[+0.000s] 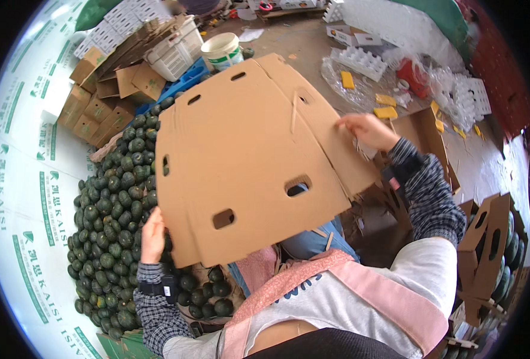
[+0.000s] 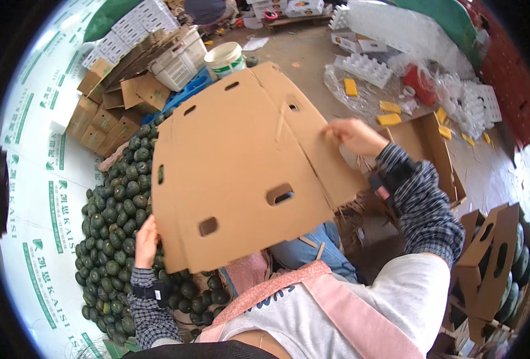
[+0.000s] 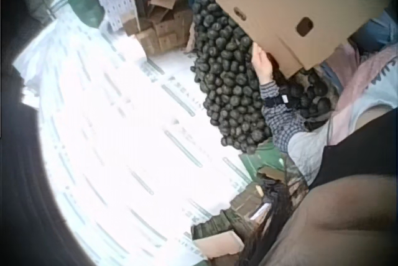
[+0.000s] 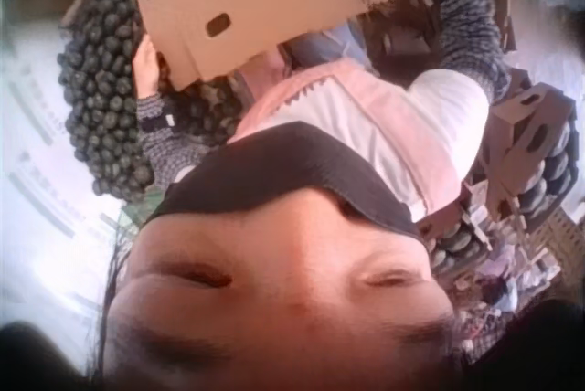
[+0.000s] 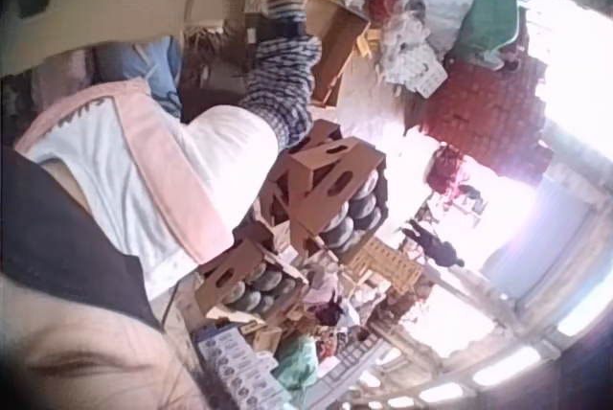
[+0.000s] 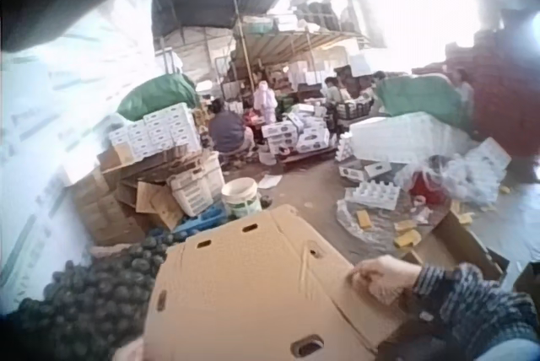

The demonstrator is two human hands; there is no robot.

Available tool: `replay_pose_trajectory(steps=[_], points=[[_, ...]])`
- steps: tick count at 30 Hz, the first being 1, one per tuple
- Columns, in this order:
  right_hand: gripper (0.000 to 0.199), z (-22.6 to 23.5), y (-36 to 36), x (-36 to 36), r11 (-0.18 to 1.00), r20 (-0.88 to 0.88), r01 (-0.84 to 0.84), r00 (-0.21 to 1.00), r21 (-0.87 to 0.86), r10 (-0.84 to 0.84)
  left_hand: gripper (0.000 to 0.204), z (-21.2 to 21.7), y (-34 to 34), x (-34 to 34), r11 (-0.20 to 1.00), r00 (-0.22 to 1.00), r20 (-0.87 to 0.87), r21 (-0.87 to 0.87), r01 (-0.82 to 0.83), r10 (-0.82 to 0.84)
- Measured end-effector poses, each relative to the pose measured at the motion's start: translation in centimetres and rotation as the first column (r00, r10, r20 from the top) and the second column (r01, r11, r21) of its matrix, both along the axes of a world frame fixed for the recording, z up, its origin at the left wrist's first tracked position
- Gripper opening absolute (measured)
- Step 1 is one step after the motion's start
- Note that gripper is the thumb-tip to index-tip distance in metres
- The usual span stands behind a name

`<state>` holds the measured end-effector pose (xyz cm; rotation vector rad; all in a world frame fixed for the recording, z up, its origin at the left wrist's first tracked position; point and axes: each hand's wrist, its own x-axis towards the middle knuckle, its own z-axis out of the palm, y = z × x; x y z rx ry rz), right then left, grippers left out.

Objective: The person selects small green pumpkins from a large pile and places them into a cardboard box. Then the person picks up a flat cardboard sheet and folds it into a box shape, tucking flaps to secure the structure.

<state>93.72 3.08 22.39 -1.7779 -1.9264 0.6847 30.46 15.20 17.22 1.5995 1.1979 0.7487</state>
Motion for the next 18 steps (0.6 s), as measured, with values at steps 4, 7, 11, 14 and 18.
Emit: replay_pose_trajectory(steps=[4,7,11,14,18], points=[[0.031,2.5,-1.1,0.4,0.949,-0.556,0.076,0.823,0.306,0.113,0.052,7.0,-2.0,2.4,0.967,0.999,0.037,0.254,0.006,-0.016],[0.017,3.6,1.1,-0.6,0.679,-0.462,0.272,0.88,0.682,0.111,0.033,8.3,-0.3,0.7,0.934,0.949,0.316,0.333,-0.129,0.019],[0.021,2.5,2.4,-6.1,0.536,-0.839,0.646,0.431,0.544,0.331,0.042,7.0,-0.2,4.4,0.816,0.922,0.322,0.459,-0.351,0.216],[0.019,1.2,-1.1,-8.3,0.63,-0.837,0.594,0.518,0.5,0.176,0.053,3.4,-3.7,3.8,0.47,0.922,0.021,0.856,-0.215,0.385],[0.02,-0.1,-8.3,-8.8,0.756,-0.211,-0.002,0.96,0.655,0.186,0.056,0.7,-11.0,3.4,0.924,0.774,0.568,0.062,-0.378,0.278]])
